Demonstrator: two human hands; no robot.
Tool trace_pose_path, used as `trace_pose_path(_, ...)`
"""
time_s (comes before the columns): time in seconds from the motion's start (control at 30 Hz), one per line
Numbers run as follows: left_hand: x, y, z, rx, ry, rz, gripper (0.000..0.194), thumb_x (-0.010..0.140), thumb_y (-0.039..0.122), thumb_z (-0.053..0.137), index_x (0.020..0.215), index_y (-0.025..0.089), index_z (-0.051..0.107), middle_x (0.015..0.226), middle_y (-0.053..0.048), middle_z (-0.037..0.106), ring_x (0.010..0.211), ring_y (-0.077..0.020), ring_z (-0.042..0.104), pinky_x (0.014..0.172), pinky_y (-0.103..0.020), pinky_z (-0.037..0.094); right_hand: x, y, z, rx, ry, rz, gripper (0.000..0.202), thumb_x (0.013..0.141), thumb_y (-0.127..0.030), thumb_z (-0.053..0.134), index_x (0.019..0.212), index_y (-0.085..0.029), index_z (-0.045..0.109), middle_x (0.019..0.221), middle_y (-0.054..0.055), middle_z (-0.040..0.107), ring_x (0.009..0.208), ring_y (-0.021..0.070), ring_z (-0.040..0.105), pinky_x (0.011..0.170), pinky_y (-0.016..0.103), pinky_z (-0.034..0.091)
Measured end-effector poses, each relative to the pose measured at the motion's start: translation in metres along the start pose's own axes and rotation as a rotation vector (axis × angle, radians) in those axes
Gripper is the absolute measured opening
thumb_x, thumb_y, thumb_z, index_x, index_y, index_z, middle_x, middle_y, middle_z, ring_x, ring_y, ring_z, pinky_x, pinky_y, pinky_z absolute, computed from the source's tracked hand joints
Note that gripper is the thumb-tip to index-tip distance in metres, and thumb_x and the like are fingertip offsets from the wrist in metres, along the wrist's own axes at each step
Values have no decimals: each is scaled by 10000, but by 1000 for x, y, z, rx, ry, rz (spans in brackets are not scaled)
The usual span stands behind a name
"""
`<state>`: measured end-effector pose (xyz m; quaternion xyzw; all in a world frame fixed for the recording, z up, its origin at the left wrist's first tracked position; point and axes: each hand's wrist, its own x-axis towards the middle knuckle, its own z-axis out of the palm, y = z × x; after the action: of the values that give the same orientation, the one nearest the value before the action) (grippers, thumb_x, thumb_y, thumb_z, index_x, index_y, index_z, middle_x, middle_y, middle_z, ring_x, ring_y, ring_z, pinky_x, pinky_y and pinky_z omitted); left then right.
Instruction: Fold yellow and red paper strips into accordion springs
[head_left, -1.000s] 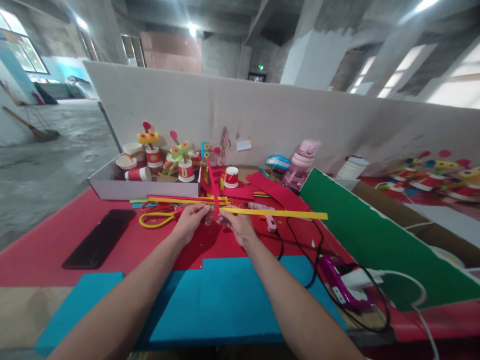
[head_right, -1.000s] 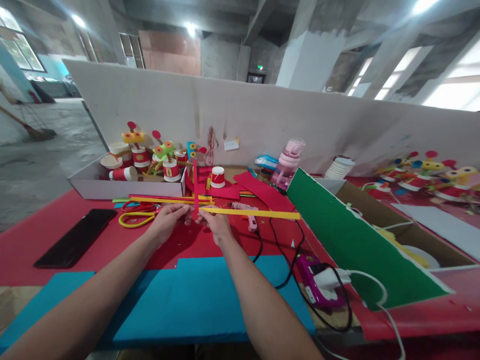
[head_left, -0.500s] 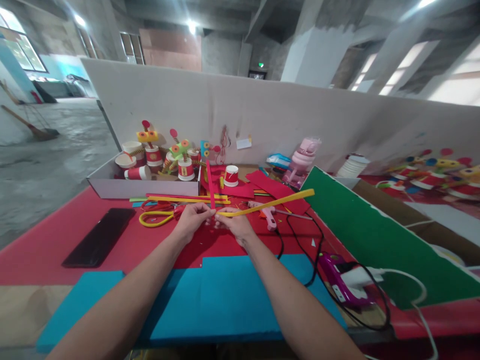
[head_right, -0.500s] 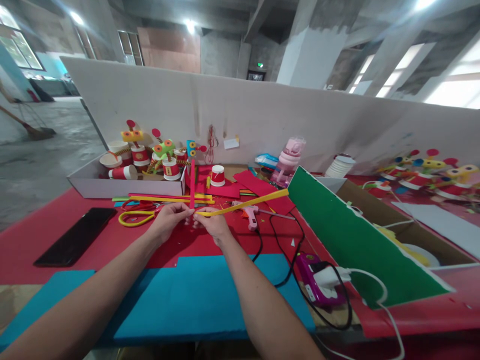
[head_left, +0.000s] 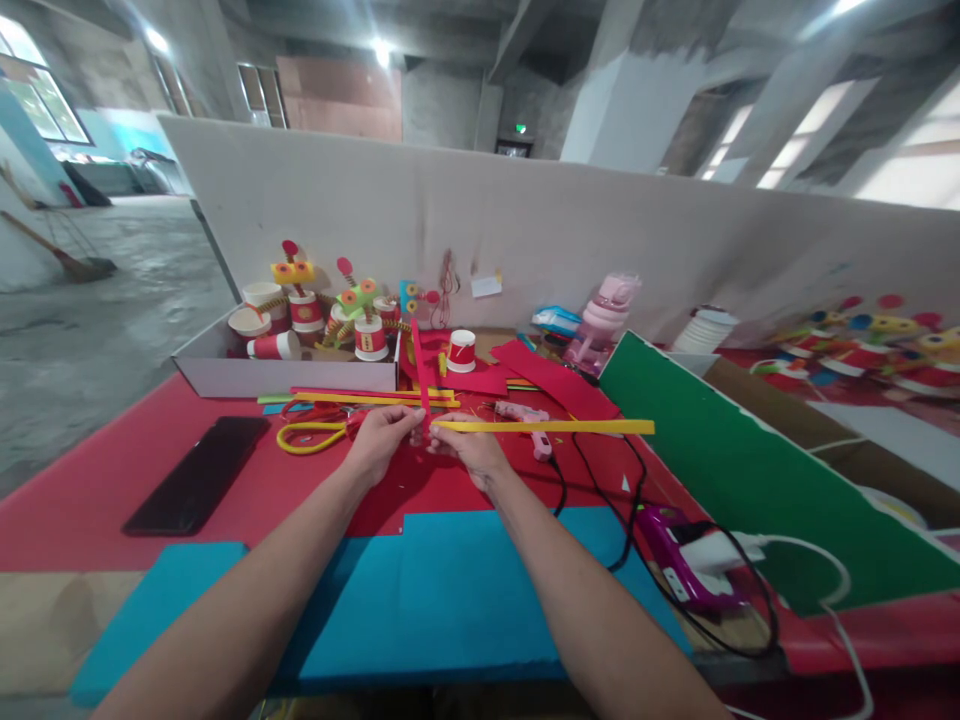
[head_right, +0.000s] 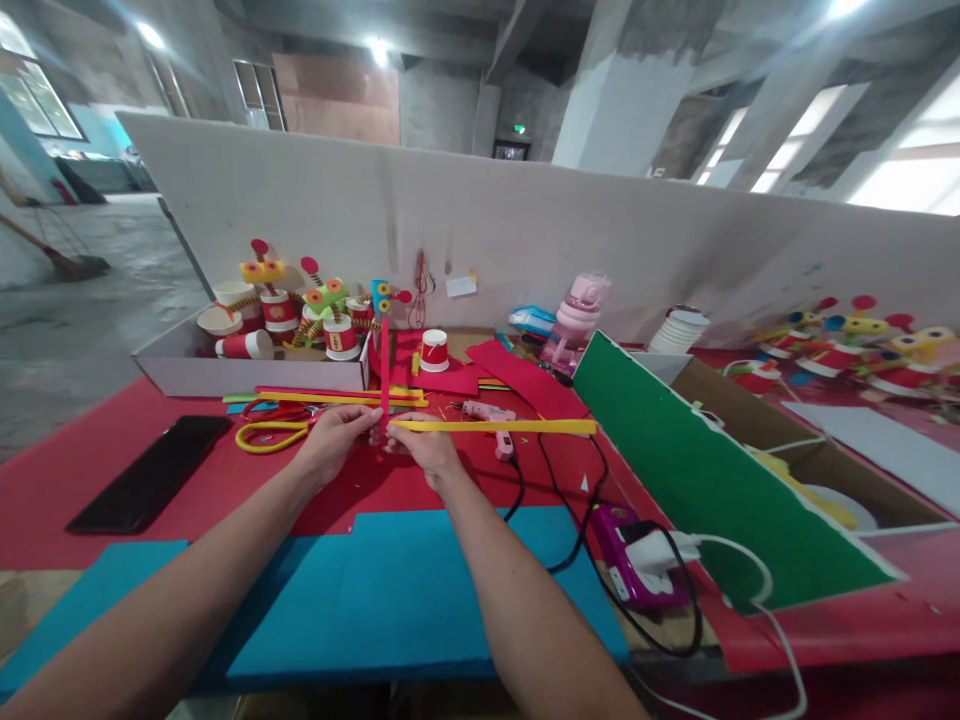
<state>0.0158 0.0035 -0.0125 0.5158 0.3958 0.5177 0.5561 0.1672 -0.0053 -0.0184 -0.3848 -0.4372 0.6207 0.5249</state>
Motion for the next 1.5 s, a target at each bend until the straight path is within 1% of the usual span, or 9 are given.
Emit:
trace_pose_path(0.17,-1,2,3,-19,-39,-14,278,643,382,763,706,118,707,575,-20,614,529,-100,492,555,-239,382,3,0,0,29,78,-58,283,552,-335,795,737,-160,671,576,-18,635,548,112,579,622,284,537)
trace_pose_path(0.37,-3,3,8,44,38,-4,272,579,368,793,647,116,715,520,-23,608,502,-105,480,534,-249,372,2,3,1,-15,58,-103,282,572,-352,783,713,-178,612,579,-30,617,539,115,570,604,286,523)
trace_pose_path(0.5,-1,0,7,43,69,17,241,584,346,784,619,123,699,504,-18,597,495,-105,486,531,-249,378,2,2,0,-50,-4,-101,290,558,-312,782,755,-197,602,676,-36,636,617,121,594,683,301,524)
trace_pose_path(0.6,0,-2,7,12,84,24,224,590,331,773,613,123,695,513,-20,599,493,-102,485,527,-249,378,4,4,-1,-47,10,-64,294,557,-312,772,784,-209,615,700,-40,627,639,119,588,715,311,519)
trace_pose_path(0.83,-2,-1,11,-82,77,-33,220,577,313,774,623,115,691,506,-15,583,487,-98,486,517,-242,370,6,7,-1,56,47,-50,300,552,-359,792,749,-202,629,634,-34,604,586,110,559,670,284,499)
trace_pose_path(1.13,-1,-7,11,-88,91,-47,181,547,276,762,606,124,686,488,-14,581,468,-96,477,497,-235,363,6,8,-1,3,44,-39,372,523,-402,825,752,-171,644,633,-12,651,565,119,591,597,261,486)
trace_pose_path(1.23,-2,-7,9,-105,65,-92,234,541,320,788,624,124,689,520,-26,605,481,-104,499,506,-239,379,6,10,-1,-14,64,-47,379,522,-397,825,776,-169,661,659,-7,662,588,120,595,628,269,503)
trace_pose_path(1.33,-3,-5,7,-134,-15,-115,263,578,349,784,665,116,699,568,-45,630,501,-113,522,521,-250,395,6,9,-1,-40,97,-74,352,540,-386,814,779,-165,680,657,-7,661,574,112,577,629,270,501)
trace_pose_path(1.5,-6,-1,12,-156,-25,-35,215,612,271,775,745,117,705,681,-55,663,606,-128,555,591,-256,430,8,3,-4,8,173,-98,319,539,-369,808,748,-170,674,600,-30,630,548,109,571,628,268,486)
